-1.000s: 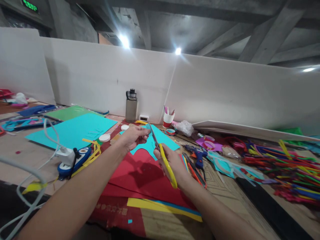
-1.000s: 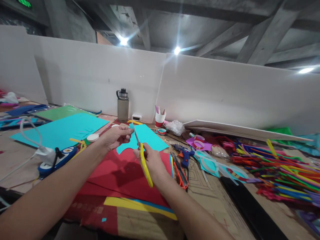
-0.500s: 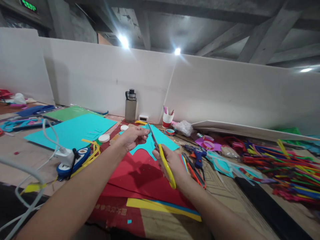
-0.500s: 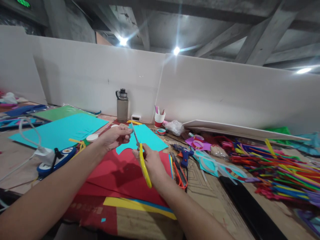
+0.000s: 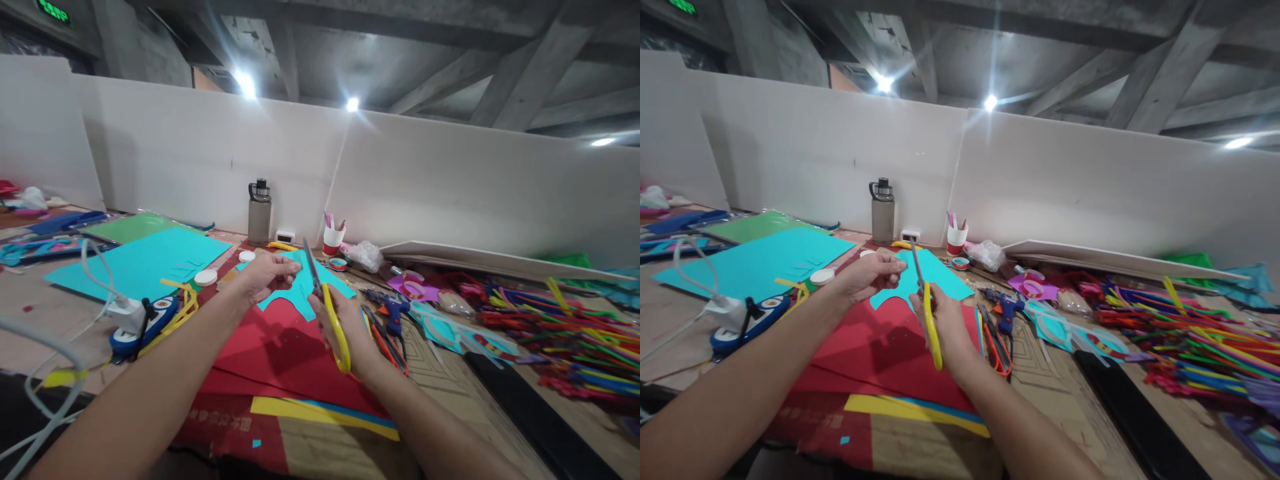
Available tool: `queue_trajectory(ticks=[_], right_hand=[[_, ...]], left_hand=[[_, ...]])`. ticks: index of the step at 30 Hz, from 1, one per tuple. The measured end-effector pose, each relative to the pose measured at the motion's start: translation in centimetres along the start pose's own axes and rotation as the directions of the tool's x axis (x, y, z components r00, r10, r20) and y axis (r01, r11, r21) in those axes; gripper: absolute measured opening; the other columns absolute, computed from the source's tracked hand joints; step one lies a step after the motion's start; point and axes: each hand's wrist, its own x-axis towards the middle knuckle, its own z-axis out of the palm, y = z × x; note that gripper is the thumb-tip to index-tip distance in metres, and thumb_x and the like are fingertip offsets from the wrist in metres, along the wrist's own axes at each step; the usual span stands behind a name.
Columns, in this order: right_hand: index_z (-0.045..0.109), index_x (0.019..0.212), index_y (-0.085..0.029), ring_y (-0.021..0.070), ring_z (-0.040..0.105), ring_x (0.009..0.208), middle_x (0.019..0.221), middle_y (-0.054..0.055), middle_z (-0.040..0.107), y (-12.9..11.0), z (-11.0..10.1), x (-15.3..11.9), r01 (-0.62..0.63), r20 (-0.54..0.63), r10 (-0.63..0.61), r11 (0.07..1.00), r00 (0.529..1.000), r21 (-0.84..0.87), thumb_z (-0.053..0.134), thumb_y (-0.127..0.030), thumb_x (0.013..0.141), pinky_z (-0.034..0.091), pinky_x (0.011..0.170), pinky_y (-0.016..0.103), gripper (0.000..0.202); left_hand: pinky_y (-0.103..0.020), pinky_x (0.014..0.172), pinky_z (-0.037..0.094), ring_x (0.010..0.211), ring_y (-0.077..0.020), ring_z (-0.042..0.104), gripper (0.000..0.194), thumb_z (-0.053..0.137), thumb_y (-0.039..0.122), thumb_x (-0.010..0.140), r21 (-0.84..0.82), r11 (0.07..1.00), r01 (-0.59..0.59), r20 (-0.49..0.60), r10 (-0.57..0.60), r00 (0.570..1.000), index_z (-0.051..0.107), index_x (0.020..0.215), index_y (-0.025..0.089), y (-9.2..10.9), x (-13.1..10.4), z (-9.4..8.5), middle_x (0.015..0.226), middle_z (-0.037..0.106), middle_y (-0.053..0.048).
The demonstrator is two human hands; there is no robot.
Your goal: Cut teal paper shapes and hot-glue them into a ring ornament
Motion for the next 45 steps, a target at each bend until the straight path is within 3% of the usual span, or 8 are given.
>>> queue_trajectory(ticks=[3, 8, 15, 20, 28, 34, 38, 45], right_hand=[[0.049, 0.094, -0.023, 0.0064, 0.038, 0.032, 0.051, -0.010, 0.042, -0.6, -1.0, 0.8, 0.004, -0.061, 0.005, 0.988, 0.998, 0.152, 0.062, -0.048, 0.073, 0.031, 0.028, 0.017, 0.035], [0.047, 0.104, -0.024, 0.0055, 0.040, 0.038, 0.061, -0.008, 0.050, -1.4, -3.2, 2.1, 0.110, -0.065, -0.099, 0.973, 0.993, 0.203, 0.068, -0.038, 0.069, 0.034, 0.036, 0.017, 0.043], [0.047, 0.117, -0.021, 0.0121, 0.055, 0.063, 0.079, 0.000, 0.061, -0.9, -3.2, 2.1, 0.155, 0.115, -0.151, 0.987, 0.982, -0.031, 0.063, -0.029, 0.071, 0.043, 0.054, 0.022, 0.049], [0.050, 0.115, -0.021, 0.0143, 0.057, 0.068, 0.078, 0.001, 0.062, -0.8, -3.3, 1.9, 0.181, 0.098, -0.168, 0.973, 0.981, -0.141, 0.061, -0.026, 0.072, 0.044, 0.058, 0.024, 0.045], [0.048, 0.111, -0.018, 0.0093, 0.049, 0.054, 0.074, -0.001, 0.058, -0.9, -2.9, 1.9, 0.099, 0.013, -0.101, 0.991, 0.995, 0.094, 0.069, -0.028, 0.065, 0.040, 0.048, 0.020, 0.051], [0.046, 0.103, -0.022, 0.0064, 0.047, 0.045, 0.072, -0.005, 0.054, -0.4, -2.3, 1.8, 0.110, -0.129, -0.070, 0.937, 0.989, 0.331, 0.071, -0.027, 0.064, 0.042, 0.042, 0.019, 0.046], [0.046, 0.101, -0.023, 0.0063, 0.049, 0.046, 0.073, -0.006, 0.053, -0.5, -2.1, 1.6, 0.126, -0.169, -0.067, 0.922, 0.983, 0.366, 0.071, -0.027, 0.065, 0.043, 0.042, 0.019, 0.044], [0.045, 0.104, -0.025, 0.0061, 0.046, 0.045, 0.071, -0.007, 0.050, -0.7, -1.7, 1.4, 0.095, -0.086, -0.069, 0.933, 0.994, 0.348, 0.068, -0.033, 0.069, 0.040, 0.041, 0.019, 0.043]], left_hand=[[-0.021, 0.049, 0.037, 0.047, -0.0079, 0.047, 0.023, 0.070, 0.030, 0.064, 0.305, 0.950, -0.064, 0.039, 0.055, 0.998, 0.055, 0.058, 0.014, 0.0, -0.5, 0.5, 0.050, 0.053, 0.001], [-0.023, 0.048, 0.035, 0.050, -0.0121, 0.053, 0.012, 0.062, 0.026, 0.066, 0.744, 0.650, -0.155, 0.136, 0.079, 0.987, 0.066, 0.062, 0.016, 0.0, -1.0, 1.6, 0.054, 0.061, -0.001], [-0.024, 0.044, 0.028, 0.046, -0.0132, 0.050, 0.010, 0.059, 0.023, 0.064, 0.790, 0.572, -0.220, 0.205, 0.092, 0.974, 0.067, 0.059, 0.018, -1.2, -0.8, 1.9, 0.052, 0.061, -0.002], [-0.024, 0.046, 0.028, 0.048, -0.0131, 0.048, 0.008, 0.061, 0.022, 0.062, 0.784, 0.564, -0.260, 0.220, 0.139, 0.965, 0.067, 0.058, 0.018, -1.5, -0.7, 1.9, 0.053, 0.060, -0.001], [-0.024, 0.049, 0.034, 0.053, -0.0125, 0.050, 0.011, 0.063, 0.026, 0.064, 0.653, 0.741, -0.160, 0.024, 0.190, 0.981, 0.064, 0.062, 0.015, -0.4, -1.0, 2.3, 0.057, 0.059, -0.001], [-0.024, 0.057, 0.042, 0.057, -0.0106, 0.054, 0.022, 0.071, 0.033, 0.066, 0.118, 0.974, -0.194, -0.049, 0.201, 0.978, 0.059, 0.067, 0.014, -2.7, -0.3, 3.3, 0.061, 0.060, -0.001], [-0.024, 0.060, 0.044, 0.061, -0.0114, 0.058, 0.027, 0.075, 0.033, 0.063, -0.072, 0.985, -0.159, -0.076, 0.153, 0.985, 0.060, 0.073, 0.013, -3.3, -0.2, 3.7, 0.065, 0.062, -0.002], [-0.022, 0.056, 0.041, 0.054, -0.0086, 0.053, 0.023, 0.074, 0.031, 0.064, -0.090, 0.983, -0.158, -0.041, 0.155, 0.987, 0.059, 0.066, 0.013, -2.7, -0.2, 3.4, 0.058, 0.058, 0.000]])
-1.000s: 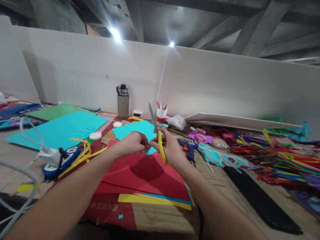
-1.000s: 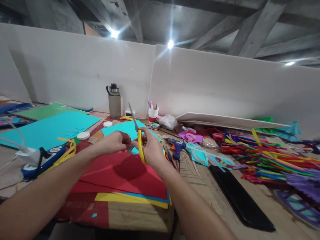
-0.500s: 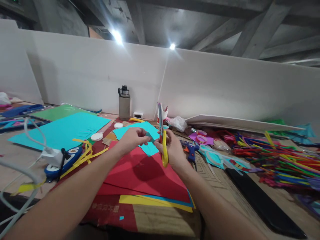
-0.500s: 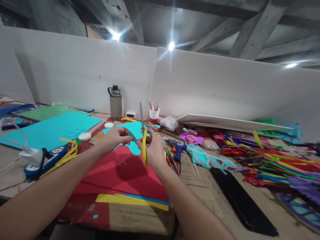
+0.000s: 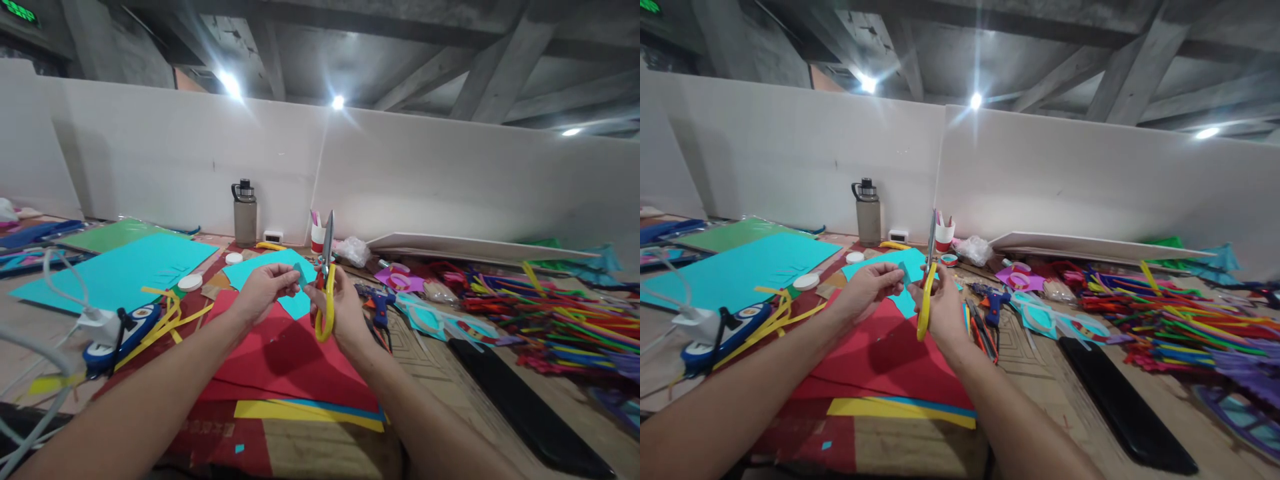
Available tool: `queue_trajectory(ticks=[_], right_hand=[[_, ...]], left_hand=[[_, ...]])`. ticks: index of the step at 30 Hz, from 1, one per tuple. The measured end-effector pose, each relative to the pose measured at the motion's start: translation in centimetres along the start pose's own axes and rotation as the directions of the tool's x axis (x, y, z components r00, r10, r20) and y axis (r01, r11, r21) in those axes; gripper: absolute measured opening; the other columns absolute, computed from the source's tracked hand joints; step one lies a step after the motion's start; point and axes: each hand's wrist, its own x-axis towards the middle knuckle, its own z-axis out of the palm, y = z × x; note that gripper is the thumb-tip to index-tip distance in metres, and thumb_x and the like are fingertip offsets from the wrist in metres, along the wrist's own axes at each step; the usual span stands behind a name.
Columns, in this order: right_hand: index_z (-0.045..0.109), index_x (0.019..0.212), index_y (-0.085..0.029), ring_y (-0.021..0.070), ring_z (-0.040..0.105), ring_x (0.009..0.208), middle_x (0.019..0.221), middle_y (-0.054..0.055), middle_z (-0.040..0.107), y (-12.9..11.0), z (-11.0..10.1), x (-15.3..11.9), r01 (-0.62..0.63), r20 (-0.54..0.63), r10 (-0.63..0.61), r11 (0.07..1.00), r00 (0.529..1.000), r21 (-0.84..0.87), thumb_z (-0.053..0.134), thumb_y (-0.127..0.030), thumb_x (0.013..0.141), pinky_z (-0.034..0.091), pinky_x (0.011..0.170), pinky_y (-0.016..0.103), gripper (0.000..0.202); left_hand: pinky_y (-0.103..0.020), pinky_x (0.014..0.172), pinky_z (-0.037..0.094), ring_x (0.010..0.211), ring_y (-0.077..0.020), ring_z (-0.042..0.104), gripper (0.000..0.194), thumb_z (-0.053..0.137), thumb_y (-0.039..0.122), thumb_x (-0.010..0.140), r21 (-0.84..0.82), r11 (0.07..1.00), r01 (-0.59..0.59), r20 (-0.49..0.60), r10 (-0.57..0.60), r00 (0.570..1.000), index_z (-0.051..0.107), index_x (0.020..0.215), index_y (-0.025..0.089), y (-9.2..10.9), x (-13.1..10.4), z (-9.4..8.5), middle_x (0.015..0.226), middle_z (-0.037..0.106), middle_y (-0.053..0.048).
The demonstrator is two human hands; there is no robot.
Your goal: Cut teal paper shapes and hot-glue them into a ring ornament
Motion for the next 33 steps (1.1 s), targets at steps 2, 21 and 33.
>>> queue_trajectory(ticks=[2, 21, 33], right_hand=[[0.045, 0.105, -0.025, 0.0062, 0.044, 0.045, 0.069, -0.006, 0.048, 0.0, 0.0, 0.1, -0.013, 0.041, 0.015, 0.998, 0.999, -0.058, 0.066, -0.036, 0.072, 0.038, 0.041, 0.019, 0.041], [0.056, 0.079, -0.020, 0.0077, 0.036, 0.045, 0.055, -0.005, 0.045, -2.5, -0.8, -0.5, 0.102, 0.315, 0.088, 0.836, 0.945, -0.539, 0.053, -0.048, 0.081, 0.025, 0.039, 0.018, 0.028], [0.055, 0.083, -0.020, 0.0071, 0.035, 0.044, 0.054, -0.005, 0.042, -2.7, -0.8, -0.7, 0.095, 0.344, 0.128, 0.821, 0.930, -0.563, 0.050, -0.050, 0.082, 0.025, 0.039, 0.018, 0.031]], left_hand=[[-0.022, 0.054, 0.040, 0.052, -0.0082, 0.051, 0.022, 0.073, 0.029, 0.064, 0.022, 1.000, 0.003, 0.020, -0.004, 1.000, 0.058, 0.063, 0.013, 0.7, 0.0, -0.4, 0.055, 0.056, 0.001], [-0.024, 0.052, 0.036, 0.053, -0.0093, 0.050, 0.012, 0.067, 0.014, 0.060, 0.150, 0.987, 0.062, 0.057, -0.072, 0.996, 0.057, 0.055, 0.013, 3.6, 0.5, -3.6, 0.056, 0.054, 0.000], [-0.025, 0.055, 0.037, 0.055, -0.0107, 0.051, 0.008, 0.064, 0.014, 0.063, 0.177, 0.982, 0.065, 0.086, -0.081, 0.993, 0.057, 0.059, 0.013, 3.7, 0.4, -3.6, 0.058, 0.056, -0.002]])
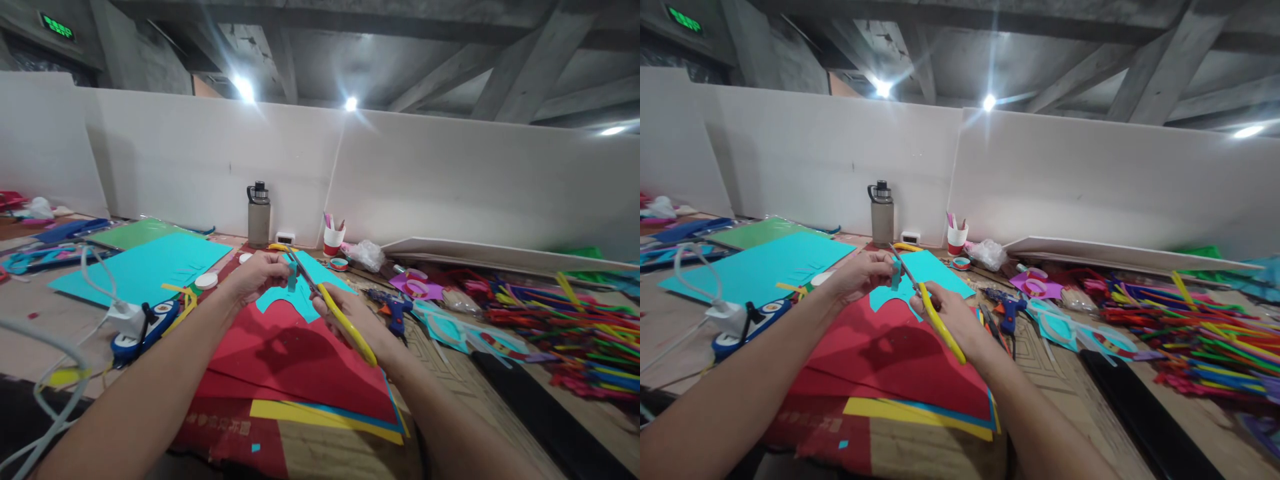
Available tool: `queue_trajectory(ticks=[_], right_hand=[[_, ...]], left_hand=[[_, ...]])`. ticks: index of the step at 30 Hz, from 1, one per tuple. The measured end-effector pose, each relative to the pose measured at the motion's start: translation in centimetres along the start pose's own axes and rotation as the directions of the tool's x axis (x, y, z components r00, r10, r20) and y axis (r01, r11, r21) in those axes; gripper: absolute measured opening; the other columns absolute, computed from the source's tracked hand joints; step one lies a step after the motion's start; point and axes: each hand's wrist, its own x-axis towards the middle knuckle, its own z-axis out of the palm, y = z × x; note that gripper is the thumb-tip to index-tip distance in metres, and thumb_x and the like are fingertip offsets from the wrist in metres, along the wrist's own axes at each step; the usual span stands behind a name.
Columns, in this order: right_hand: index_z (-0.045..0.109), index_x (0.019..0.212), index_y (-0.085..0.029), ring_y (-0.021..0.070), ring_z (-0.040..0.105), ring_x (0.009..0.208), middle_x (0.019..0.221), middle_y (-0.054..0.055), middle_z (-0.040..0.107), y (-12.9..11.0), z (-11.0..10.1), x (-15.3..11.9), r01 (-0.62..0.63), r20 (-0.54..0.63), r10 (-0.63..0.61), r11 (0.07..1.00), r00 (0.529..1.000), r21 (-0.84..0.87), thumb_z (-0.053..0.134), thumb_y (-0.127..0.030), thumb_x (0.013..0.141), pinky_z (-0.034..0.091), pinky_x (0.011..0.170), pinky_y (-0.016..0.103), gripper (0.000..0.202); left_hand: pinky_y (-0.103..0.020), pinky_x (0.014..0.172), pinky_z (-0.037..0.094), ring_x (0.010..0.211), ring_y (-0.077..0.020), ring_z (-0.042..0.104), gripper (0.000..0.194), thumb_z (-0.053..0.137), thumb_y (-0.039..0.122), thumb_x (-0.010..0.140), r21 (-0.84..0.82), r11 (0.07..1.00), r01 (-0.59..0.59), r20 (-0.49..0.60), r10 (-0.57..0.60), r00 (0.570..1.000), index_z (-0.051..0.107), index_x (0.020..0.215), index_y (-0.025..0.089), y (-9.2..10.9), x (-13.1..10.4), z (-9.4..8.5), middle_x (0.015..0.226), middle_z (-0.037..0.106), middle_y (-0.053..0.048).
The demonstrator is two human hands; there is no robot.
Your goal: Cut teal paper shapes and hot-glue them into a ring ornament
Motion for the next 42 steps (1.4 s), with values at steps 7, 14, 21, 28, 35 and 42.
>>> queue_trajectory(ticks=[7, 14, 21, 28, 35, 42], right_hand=[[0.051, 0.085, -0.020, 0.0066, 0.034, 0.045, 0.056, -0.006, 0.040, -0.36, -0.33, -0.13, -0.044, 0.047, 0.048, 0.997, 0.998, -0.065, 0.047, -0.054, 0.083, 0.025, 0.040, 0.018, 0.034], [0.050, 0.082, -0.020, 0.0067, 0.034, 0.045, 0.055, -0.006, 0.039, -0.55, -0.41, -0.05, -0.011, 0.033, 0.014, 0.996, 0.999, -0.087, 0.048, -0.053, 0.082, 0.023, 0.040, 0.018, 0.033], [0.051, 0.079, -0.020, 0.0070, 0.034, 0.045, 0.055, -0.006, 0.040, -0.38, -0.37, 0.03, 0.023, 0.022, -0.021, 0.996, 1.000, -0.090, 0.050, -0.051, 0.082, 0.023, 0.040, 0.019, 0.031], [0.051, 0.079, -0.020, 0.0075, 0.034, 0.047, 0.056, -0.005, 0.041, -0.34, -0.41, 0.03, 0.029, 0.022, -0.027, 0.997, 0.999, -0.073, 0.051, -0.051, 0.081, 0.024, 0.042, 0.019, 0.031], [0.051, 0.079, -0.019, 0.0091, 0.037, 0.054, 0.061, -0.004, 0.043, -0.08, -0.55, 0.17, 0.065, 0.028, -0.061, 0.983, 0.998, -0.171, 0.048, -0.051, 0.083, 0.028, 0.048, 0.021, 0.032], [0.054, 0.082, -0.018, 0.0102, 0.040, 0.061, 0.068, -0.002, 0.047, -0.66, -1.00, -0.05, 0.092, 0.071, -0.078, 0.971, 0.994, -0.221, 0.047, -0.051, 0.084, 0.031, 0.052, 0.021, 0.034]], left_hand=[[-0.025, 0.057, 0.038, 0.057, -0.0106, 0.051, 0.009, 0.065, 0.015, 0.064, -0.013, 1.000, -0.004, 0.014, 0.004, 1.000, 0.057, 0.059, 0.012, -0.12, 0.08, -0.07, 0.060, 0.058, -0.002], [-0.026, 0.058, 0.038, 0.058, -0.0106, 0.052, 0.008, 0.065, 0.014, 0.064, -0.023, 1.000, -0.015, 0.017, 0.016, 1.000, 0.058, 0.059, 0.013, -0.36, 0.20, -0.10, 0.061, 0.057, -0.002], [-0.027, 0.059, 0.039, 0.058, -0.0113, 0.053, 0.008, 0.064, 0.013, 0.064, -0.025, 1.000, -0.017, 0.023, 0.018, 1.000, 0.058, 0.059, 0.012, -0.28, 0.14, -0.10, 0.061, 0.058, -0.003], [-0.026, 0.058, 0.039, 0.058, -0.0111, 0.052, 0.006, 0.064, 0.013, 0.063, -0.031, 0.999, -0.015, 0.024, 0.015, 1.000, 0.059, 0.059, 0.012, -0.27, 0.11, -0.03, 0.061, 0.058, -0.003], [-0.025, 0.057, 0.038, 0.058, -0.0108, 0.051, 0.005, 0.062, 0.012, 0.062, -0.016, 1.000, -0.006, 0.028, 0.006, 1.000, 0.058, 0.058, 0.012, 0.09, -0.05, 0.16, 0.059, 0.056, -0.003], [-0.024, 0.052, 0.035, 0.055, -0.0095, 0.048, 0.009, 0.064, 0.011, 0.062, 0.003, 1.000, 0.029, 0.043, -0.029, 0.999, 0.056, 0.058, 0.012, 0.60, -0.18, -0.36, 0.060, 0.053, -0.001]])
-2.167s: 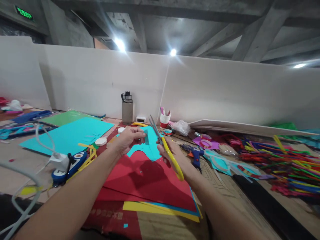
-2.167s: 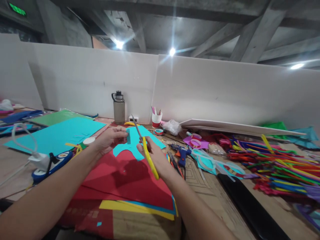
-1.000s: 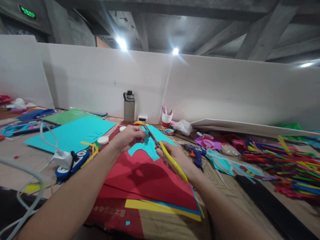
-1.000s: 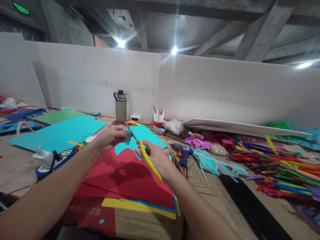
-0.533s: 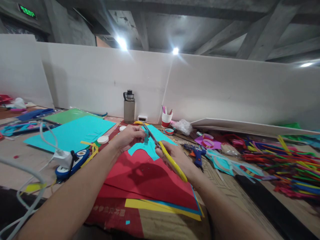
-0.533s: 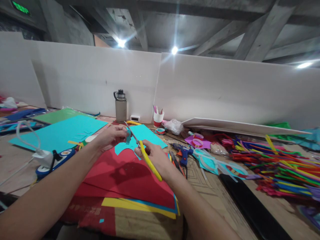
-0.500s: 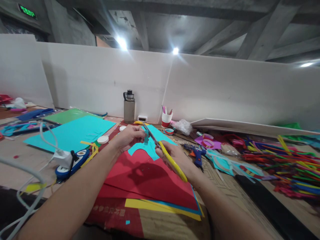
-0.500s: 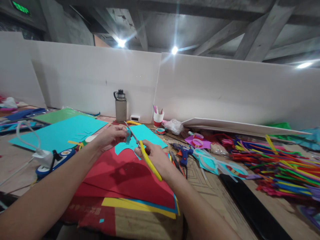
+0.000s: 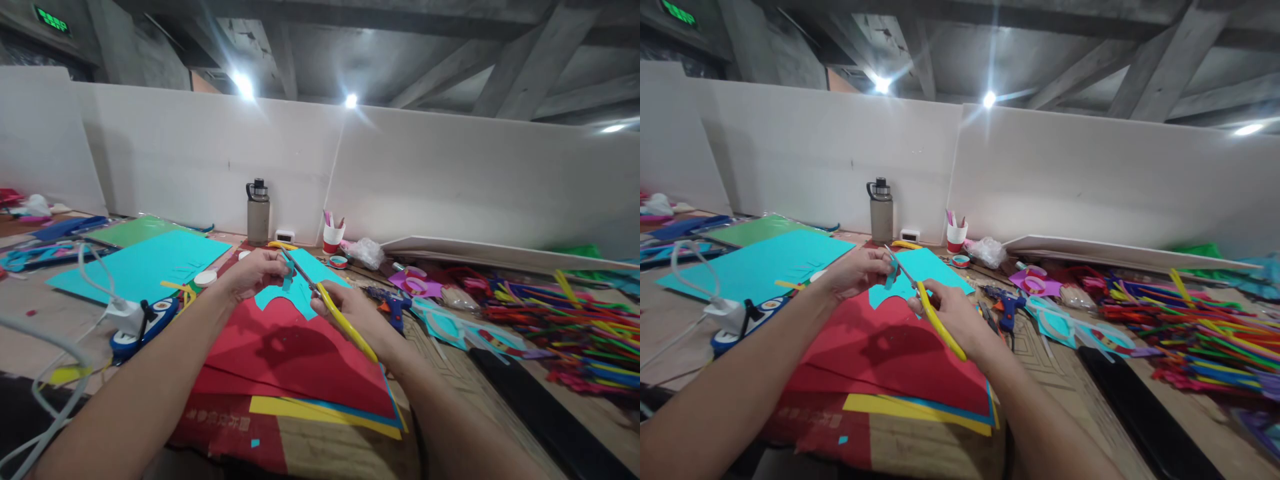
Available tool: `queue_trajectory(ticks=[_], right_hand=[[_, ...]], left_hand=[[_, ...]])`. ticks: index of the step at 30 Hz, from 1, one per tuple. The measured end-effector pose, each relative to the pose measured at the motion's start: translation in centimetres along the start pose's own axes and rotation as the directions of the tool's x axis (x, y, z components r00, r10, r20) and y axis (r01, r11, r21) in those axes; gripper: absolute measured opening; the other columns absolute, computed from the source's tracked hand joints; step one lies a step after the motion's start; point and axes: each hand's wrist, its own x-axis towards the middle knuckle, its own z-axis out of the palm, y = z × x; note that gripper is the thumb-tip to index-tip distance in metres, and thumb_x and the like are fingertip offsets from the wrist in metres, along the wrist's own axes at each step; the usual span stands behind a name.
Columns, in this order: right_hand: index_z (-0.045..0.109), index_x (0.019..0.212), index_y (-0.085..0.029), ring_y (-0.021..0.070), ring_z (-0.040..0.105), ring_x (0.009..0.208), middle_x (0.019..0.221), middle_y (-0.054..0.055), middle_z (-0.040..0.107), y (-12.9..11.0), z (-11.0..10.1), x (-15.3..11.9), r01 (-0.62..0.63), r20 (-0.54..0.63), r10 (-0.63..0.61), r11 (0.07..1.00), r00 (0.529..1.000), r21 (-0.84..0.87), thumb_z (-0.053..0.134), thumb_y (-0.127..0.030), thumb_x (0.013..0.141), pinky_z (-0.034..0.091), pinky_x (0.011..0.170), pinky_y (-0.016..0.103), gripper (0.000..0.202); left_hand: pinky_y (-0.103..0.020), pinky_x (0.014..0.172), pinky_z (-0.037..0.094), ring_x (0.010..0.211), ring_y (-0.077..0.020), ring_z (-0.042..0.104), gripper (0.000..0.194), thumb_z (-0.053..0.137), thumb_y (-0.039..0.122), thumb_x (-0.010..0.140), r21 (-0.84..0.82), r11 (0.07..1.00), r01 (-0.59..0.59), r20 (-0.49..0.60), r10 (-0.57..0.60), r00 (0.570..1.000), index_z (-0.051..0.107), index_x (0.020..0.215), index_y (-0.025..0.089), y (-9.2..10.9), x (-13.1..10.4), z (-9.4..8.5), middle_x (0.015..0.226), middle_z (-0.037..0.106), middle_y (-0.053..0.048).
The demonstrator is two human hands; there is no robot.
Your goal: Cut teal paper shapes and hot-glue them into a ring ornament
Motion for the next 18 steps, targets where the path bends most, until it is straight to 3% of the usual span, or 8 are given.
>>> queue_trajectory(ticks=[7, 10, 13, 15, 18], right_hand=[[0.054, 0.082, -0.019, 0.0073, 0.037, 0.048, 0.060, -0.005, 0.043, -0.1, -0.2, -0.1, -0.075, 0.015, 0.073, 0.984, 0.997, 0.164, 0.053, -0.051, 0.080, 0.027, 0.042, 0.019, 0.032], [0.052, 0.090, -0.021, 0.0066, 0.036, 0.043, 0.058, -0.006, 0.042, 0.6, 1.2, 0.1, -0.109, -0.057, 0.138, 0.930, 0.989, 0.351, 0.053, -0.052, 0.080, 0.027, 0.039, 0.018, 0.032], [0.047, 0.099, -0.024, 0.0063, 0.038, 0.041, 0.060, -0.008, 0.043, 1.3, 2.8, 0.5, -0.102, -0.099, 0.193, 0.809, 0.976, 0.579, 0.051, -0.052, 0.081, 0.030, 0.036, 0.017, 0.034], [0.045, 0.102, -0.025, 0.0064, 0.039, 0.041, 0.060, -0.008, 0.043, 1.4, 3.6, 0.8, -0.064, -0.153, 0.227, 0.729, 0.962, 0.681, 0.054, -0.051, 0.079, 0.032, 0.036, 0.017, 0.037], [0.044, 0.103, -0.026, 0.0060, 0.041, 0.043, 0.062, -0.008, 0.043, 1.3, 3.9, 1.2, 0.036, -0.290, 0.252, 0.696, 0.923, 0.717, 0.064, -0.043, 0.074, 0.035, 0.040, 0.018, 0.040]], left_hand=[[-0.023, 0.051, 0.037, 0.053, -0.0083, 0.048, 0.013, 0.067, 0.011, 0.061, -0.077, 0.997, 0.029, 0.024, -0.027, 0.999, 0.056, 0.057, 0.012, 0.1, 0.0, -0.4, 0.059, 0.054, 0.000], [-0.022, 0.053, 0.040, 0.053, -0.0075, 0.050, 0.010, 0.070, 0.012, 0.061, -0.262, 0.965, -0.023, -0.109, -0.006, 0.994, 0.060, 0.062, 0.012, -0.3, 0.3, 0.2, 0.058, 0.056, 0.000], [-0.019, 0.054, 0.043, 0.054, -0.0066, 0.051, 0.008, 0.068, 0.012, 0.063, -0.443, 0.890, -0.107, -0.231, 0.002, 0.973, 0.061, 0.065, 0.013, -1.1, 0.9, 1.1, 0.059, 0.057, 0.001], [-0.018, 0.054, 0.043, 0.055, -0.0064, 0.052, 0.008, 0.068, 0.011, 0.064, -0.499, 0.851, -0.163, -0.293, 0.011, 0.956, 0.061, 0.066, 0.014, -1.7, 1.1, 1.8, 0.060, 0.058, 0.002], [-0.018, 0.055, 0.044, 0.058, -0.0069, 0.054, 0.010, 0.070, 0.014, 0.064, -0.527, 0.825, -0.202, -0.331, 0.020, 0.944, 0.060, 0.066, 0.015, -2.7, 0.9, 3.2, 0.061, 0.059, 0.002]])
